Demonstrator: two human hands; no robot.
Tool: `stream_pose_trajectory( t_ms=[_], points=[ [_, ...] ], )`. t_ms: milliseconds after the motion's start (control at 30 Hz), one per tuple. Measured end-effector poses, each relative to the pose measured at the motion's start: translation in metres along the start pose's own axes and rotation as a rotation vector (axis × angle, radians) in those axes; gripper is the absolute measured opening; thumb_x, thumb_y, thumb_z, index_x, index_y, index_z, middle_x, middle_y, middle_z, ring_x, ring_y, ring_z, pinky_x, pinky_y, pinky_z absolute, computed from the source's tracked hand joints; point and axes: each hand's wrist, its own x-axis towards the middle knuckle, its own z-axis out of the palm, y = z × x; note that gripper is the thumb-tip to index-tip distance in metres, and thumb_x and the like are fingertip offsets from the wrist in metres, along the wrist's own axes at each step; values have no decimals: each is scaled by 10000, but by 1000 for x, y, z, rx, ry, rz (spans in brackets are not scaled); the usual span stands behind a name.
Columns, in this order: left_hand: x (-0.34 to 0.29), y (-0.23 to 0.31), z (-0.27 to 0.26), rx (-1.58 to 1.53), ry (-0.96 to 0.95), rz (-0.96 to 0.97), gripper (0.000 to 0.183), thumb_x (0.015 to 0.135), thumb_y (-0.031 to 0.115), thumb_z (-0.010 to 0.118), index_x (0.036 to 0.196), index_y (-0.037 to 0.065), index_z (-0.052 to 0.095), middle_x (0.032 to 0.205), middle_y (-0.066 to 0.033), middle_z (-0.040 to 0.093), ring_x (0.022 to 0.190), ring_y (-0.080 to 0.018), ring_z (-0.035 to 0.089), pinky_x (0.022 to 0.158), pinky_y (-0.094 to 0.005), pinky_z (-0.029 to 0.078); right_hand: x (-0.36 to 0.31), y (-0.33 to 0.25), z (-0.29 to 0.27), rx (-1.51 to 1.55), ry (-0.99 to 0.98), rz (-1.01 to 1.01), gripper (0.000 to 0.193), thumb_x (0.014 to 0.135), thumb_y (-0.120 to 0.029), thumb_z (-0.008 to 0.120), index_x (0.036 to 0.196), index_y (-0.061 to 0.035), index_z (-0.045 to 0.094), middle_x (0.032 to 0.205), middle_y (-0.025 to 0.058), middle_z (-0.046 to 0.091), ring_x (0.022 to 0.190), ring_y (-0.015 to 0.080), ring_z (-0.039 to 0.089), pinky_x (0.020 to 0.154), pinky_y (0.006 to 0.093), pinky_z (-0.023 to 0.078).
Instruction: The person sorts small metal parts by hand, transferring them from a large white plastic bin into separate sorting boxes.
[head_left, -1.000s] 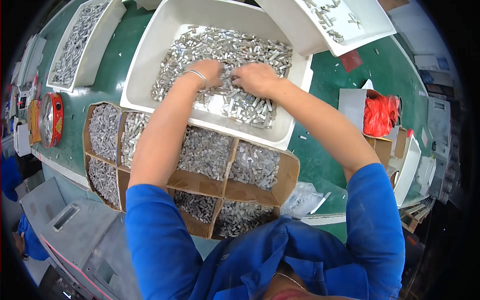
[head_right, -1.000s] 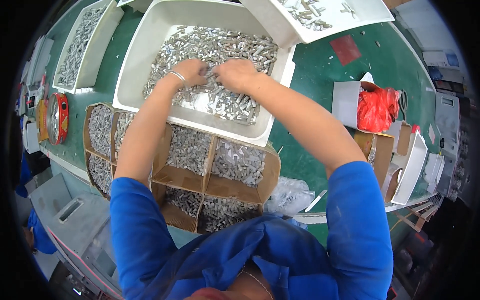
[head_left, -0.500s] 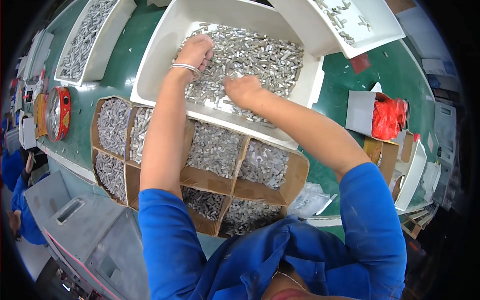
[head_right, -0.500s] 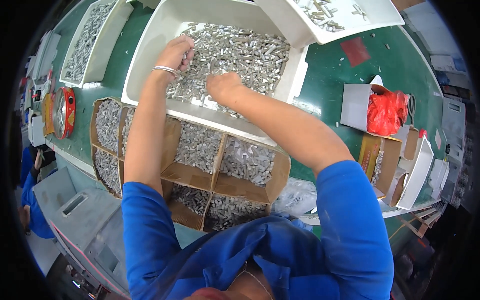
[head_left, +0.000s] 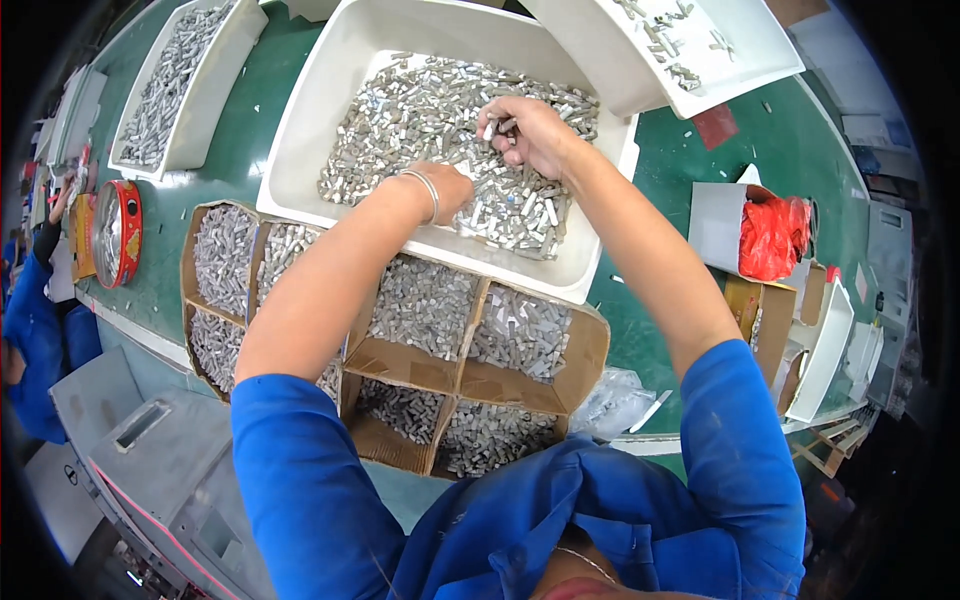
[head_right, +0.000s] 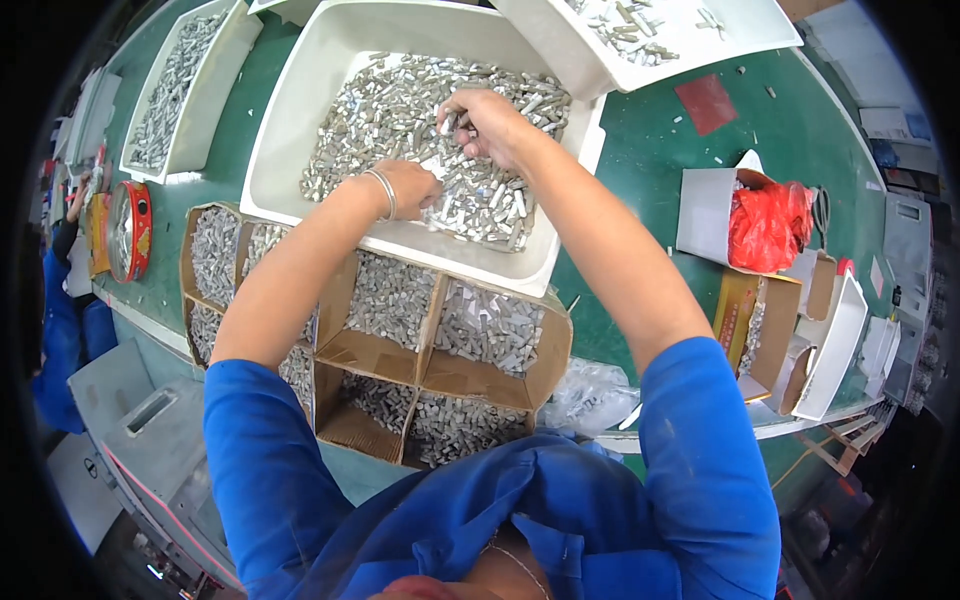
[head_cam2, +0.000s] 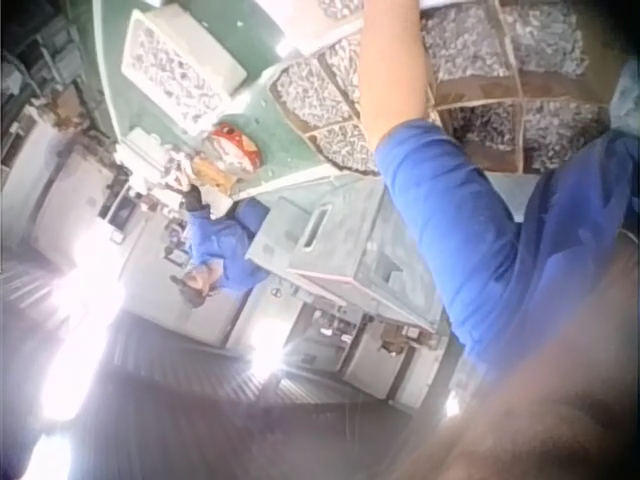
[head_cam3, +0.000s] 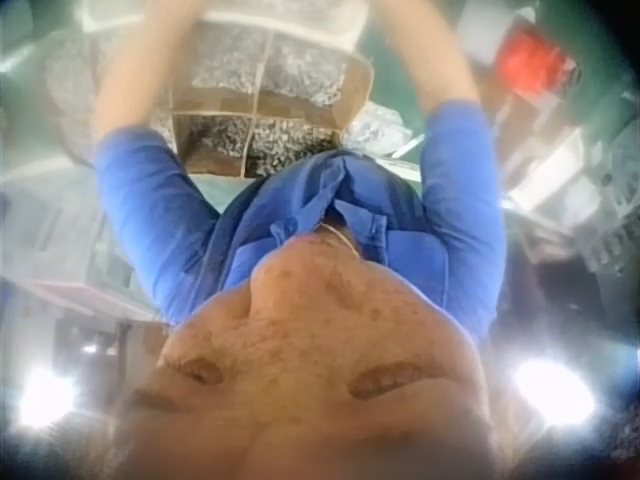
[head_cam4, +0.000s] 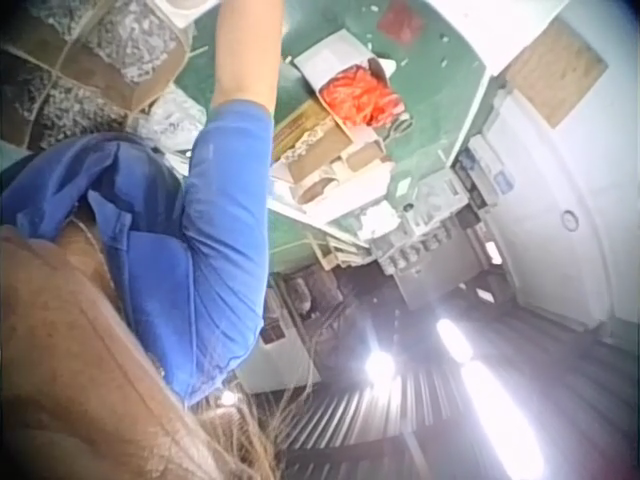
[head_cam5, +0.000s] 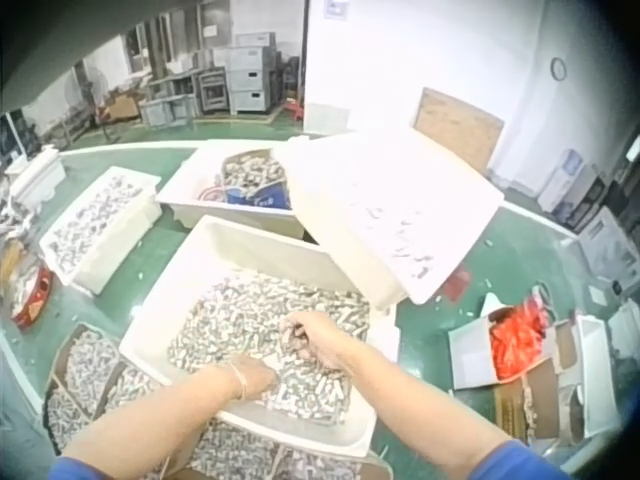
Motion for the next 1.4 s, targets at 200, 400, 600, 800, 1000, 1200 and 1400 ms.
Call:
stream_pose_trajectory(
  t_ms=[200,400,600,800,1000,1200,1400],
  points=[
    [-11,-5,-19,-183,175,-213,214,725,193,495,861,41,558,872,-169,587,836,-312,560,732,-385,441,-1,0,-6,15,35,-25,176,813,-155,408,871,-18,503,563,-15,420,427,48,303,352,178,226],
    [-4,-2,-12,11,119,-130,210,770,100,432,967,37,465,873,-197,576,822,-305,568,710,-390,444,1,1,-5,-61,30,-20,272,862,-201,426,1044,-13,500,773,57,588,462,32,385,346,138,308],
    [-2,-13,-5,-86,164,-99,163,734,82,455,869,26,526,842,-168,588,807,-284,572,705,-375,444,2,2,-6,-82,-5,-41,271,861,-174,431,1075,-22,493,912,81,595,471,24,419,374,119,355],
    [-30,-44,-33,-1327,608,-60,94,704,72,438,785,49,480,661,-78,521,523,-140,456,433,-248,363,7,6,-11,-15,-2,-90,204,835,-171,478,968,-37,554,783,25,584,508,38,445,409,143,361],
    [-31,-53,-39,-1850,813,-35,49,704,56,432,746,79,442,605,-16,436,440,-57,346,315,-165,216,-5,27,17,-1425,-13,-333,204,703,-201,576,881,-104,553,841,91,597,778,263,572,674,365,434],
    [-10,-44,-38,-1789,675,-53,141,765,212,531,720,100,458,542,19,398,428,-47,314,314,-170,179,0,36,27,-1537,13,-292,207,734,-164,533,935,-116,530,851,121,594,832,265,572,695,380,436],
    [10,-49,-18,-570,578,-312,289,750,288,555,836,13,536,677,-128,555,597,-241,510,584,-326,414,6,36,27,-1564,56,-268,200,736,-151,514,930,-110,542,839,115,597,824,263,574,693,386,438]
  ],
)
